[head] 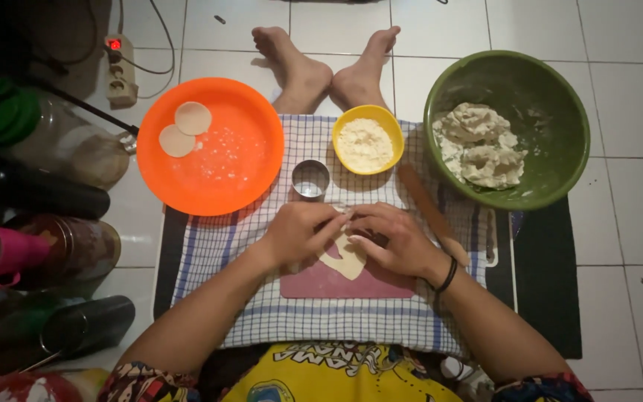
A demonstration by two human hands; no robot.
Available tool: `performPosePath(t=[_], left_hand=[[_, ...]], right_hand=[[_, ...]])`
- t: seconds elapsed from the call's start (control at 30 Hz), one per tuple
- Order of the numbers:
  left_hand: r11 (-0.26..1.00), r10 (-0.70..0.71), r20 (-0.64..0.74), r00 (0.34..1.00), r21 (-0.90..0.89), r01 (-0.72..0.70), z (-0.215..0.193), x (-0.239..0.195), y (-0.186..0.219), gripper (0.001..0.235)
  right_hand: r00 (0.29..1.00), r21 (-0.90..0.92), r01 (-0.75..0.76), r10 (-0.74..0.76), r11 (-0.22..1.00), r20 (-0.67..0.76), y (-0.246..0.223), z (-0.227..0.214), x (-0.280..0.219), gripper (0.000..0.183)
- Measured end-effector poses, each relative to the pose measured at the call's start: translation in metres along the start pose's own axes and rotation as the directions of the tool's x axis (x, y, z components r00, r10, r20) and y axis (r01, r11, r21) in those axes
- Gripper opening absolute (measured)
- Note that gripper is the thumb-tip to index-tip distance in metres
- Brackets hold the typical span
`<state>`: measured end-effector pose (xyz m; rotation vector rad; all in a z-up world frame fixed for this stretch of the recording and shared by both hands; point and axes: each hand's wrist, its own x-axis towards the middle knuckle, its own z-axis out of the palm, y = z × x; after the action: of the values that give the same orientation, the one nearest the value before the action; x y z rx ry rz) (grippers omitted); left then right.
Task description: Preparing filled dough items by placing filling on pre-cut dough circles and pinching the edges to seal them.
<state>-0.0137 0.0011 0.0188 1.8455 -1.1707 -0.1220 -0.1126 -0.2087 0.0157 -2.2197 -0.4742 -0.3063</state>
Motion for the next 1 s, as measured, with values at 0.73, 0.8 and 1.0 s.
performPosePath(t=[0.73, 0.8, 1.0], left_hand=[[0.998, -0.062, -0.018, 0.998, 0.0, 0.062, 0.011, -0.005, -0.001, 0.022], [0.998, -0.063, -0.021, 0.998, -0.001, 0.063, 0.009, -0.004, 0.001, 0.023], [0.994, -0.094, -0.023, 0.995, -0.053, 0.092, 0.013, -0.007, 0.003, 0.024]], right_hand=[[1.0, 0.059, -0.002, 0.002, 0.998, -0.008, 0.003, -0.003, -0.003, 0.015], [1.0, 0.038, -0.006, 0.005, 0.999, 0.008, 0.003, -0.003, -0.003, 0.017], [0.999, 0.034, -0.042, 0.042, 0.999, 0.027, 0.006, -0.001, -0.005, 0.017]])
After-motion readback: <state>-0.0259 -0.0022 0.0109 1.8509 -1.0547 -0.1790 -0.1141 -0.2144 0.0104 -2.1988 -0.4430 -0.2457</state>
